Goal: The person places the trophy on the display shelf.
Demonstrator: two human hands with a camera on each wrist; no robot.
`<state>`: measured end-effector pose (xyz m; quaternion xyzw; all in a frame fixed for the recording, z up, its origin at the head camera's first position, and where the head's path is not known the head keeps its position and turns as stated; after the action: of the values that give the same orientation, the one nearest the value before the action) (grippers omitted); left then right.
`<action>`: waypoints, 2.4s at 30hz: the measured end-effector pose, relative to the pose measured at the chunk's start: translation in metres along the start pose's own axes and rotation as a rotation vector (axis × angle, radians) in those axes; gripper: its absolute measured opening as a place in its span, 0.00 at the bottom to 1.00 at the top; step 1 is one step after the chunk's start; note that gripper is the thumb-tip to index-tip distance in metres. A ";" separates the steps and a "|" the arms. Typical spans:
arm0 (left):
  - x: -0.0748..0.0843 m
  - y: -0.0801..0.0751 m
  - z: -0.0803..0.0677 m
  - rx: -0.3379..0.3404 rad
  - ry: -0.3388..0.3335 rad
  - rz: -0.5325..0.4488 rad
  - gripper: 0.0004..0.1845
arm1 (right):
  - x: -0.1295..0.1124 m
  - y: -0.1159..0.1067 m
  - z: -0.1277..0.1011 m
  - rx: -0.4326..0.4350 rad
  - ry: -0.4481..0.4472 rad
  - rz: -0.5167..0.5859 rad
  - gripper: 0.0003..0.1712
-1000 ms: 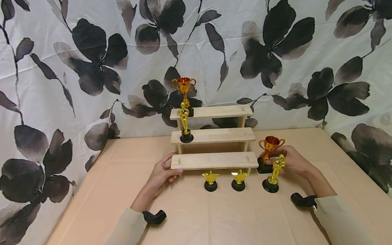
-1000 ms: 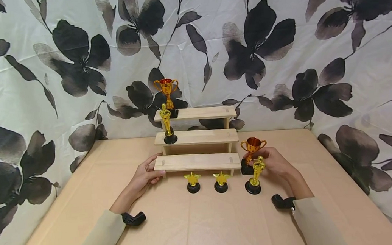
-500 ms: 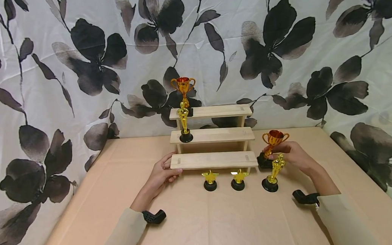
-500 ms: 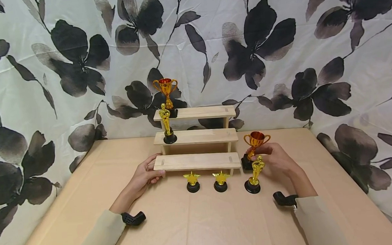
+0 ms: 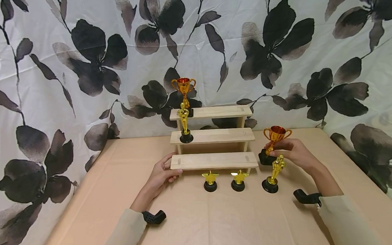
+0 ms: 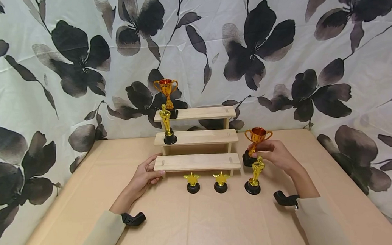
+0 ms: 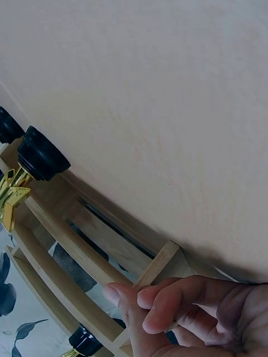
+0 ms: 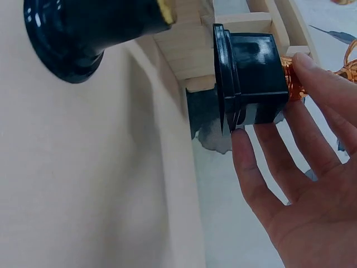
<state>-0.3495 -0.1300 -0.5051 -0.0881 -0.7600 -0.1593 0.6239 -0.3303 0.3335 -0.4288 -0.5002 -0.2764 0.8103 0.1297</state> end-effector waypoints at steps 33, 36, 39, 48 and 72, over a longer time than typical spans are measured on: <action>-0.003 -0.002 -0.002 0.002 0.009 0.001 0.47 | -0.043 -0.027 0.018 -0.003 -0.022 -0.081 0.21; -0.003 -0.003 -0.002 0.005 0.007 -0.006 0.47 | -0.050 -0.031 0.023 -0.006 -0.029 -0.081 0.20; -0.003 -0.005 -0.002 0.005 0.003 -0.013 0.47 | -0.059 -0.034 0.028 -0.014 -0.033 -0.078 0.20; -0.003 -0.006 -0.002 0.004 0.001 -0.005 0.47 | -0.088 -0.042 0.049 -0.039 -0.038 -0.138 0.20; -0.001 0.001 0.003 -0.011 0.017 0.018 0.47 | -0.147 -0.034 0.113 -0.072 -0.081 -0.162 0.22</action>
<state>-0.3518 -0.1278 -0.5066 -0.0968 -0.7532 -0.1586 0.6311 -0.3639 0.2529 -0.2612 -0.4474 -0.3499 0.8062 0.1654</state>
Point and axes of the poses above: each hand's wrist, its own z-axis towards the middle knuckle, its own y-axis out of the palm, x = y × z, the point moved 6 cm from there along z, towards the middle knuckle, and after that the axes turned 11 degrees about -y, right-handed, at the moved point
